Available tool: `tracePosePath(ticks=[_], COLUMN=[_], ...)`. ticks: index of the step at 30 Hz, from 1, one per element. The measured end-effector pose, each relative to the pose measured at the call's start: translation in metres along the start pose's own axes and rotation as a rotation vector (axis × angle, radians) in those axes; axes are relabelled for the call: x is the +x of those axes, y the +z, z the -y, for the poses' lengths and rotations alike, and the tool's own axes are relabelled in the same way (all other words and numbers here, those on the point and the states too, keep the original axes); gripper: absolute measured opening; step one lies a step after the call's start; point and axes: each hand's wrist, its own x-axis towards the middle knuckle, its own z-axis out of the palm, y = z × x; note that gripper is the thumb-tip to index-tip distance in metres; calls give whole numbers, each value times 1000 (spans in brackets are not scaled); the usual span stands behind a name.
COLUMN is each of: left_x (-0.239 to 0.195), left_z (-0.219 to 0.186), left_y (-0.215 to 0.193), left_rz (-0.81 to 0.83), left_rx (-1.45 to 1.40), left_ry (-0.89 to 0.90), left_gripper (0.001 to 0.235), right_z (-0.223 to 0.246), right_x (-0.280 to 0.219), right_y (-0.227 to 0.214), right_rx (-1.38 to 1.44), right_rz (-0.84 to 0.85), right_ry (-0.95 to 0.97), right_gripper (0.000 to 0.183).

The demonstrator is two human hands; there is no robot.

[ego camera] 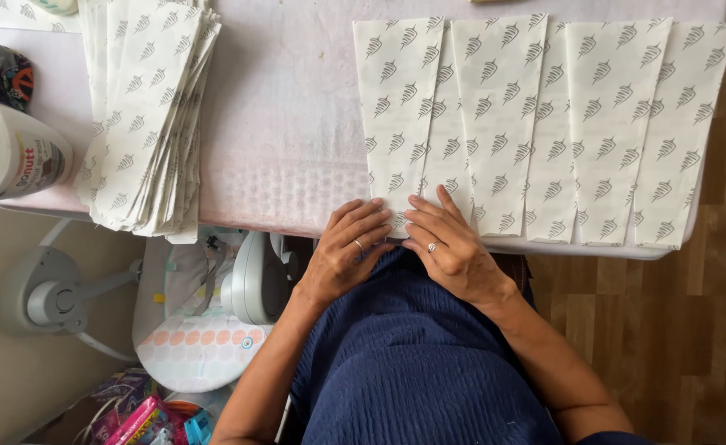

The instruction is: The person is manually assembling paper bags by applying glue to the edges of paper strips and folding them over.

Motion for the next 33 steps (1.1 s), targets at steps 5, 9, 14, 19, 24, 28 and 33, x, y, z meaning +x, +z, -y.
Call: tracePosePath(ticks=[5,9,14,19,24,28,33], left_x=[2,4,10,12,16,12,18], left_z=[2,0,-7,-7,-15,-12,-13], left_y=[2,4,9,12,13,10,-7], left_rz=[-33,-70,-125,-152,-174,-156,-81], left_rx=[-20,-52,-34,-15,-32,-37,-210], left_ry=[2,-56,-104,-139,-219,-245,-363], left_gripper=[13,8,3,6,20,15,19], right_z=[1,2,-1,1,1,2,2], right_x=[2,5,3,9,8,4,4], right_y=[-3,-2,4,2,4,2,3], right_rx=[-26,-23,-18,-2,35,78,118], right_rz=[-9,-17,-31,-28,-15,0,7], right_ry=[2,29,60,104,188,222,264], right_gripper=[17,13,11,10,12,7,8])
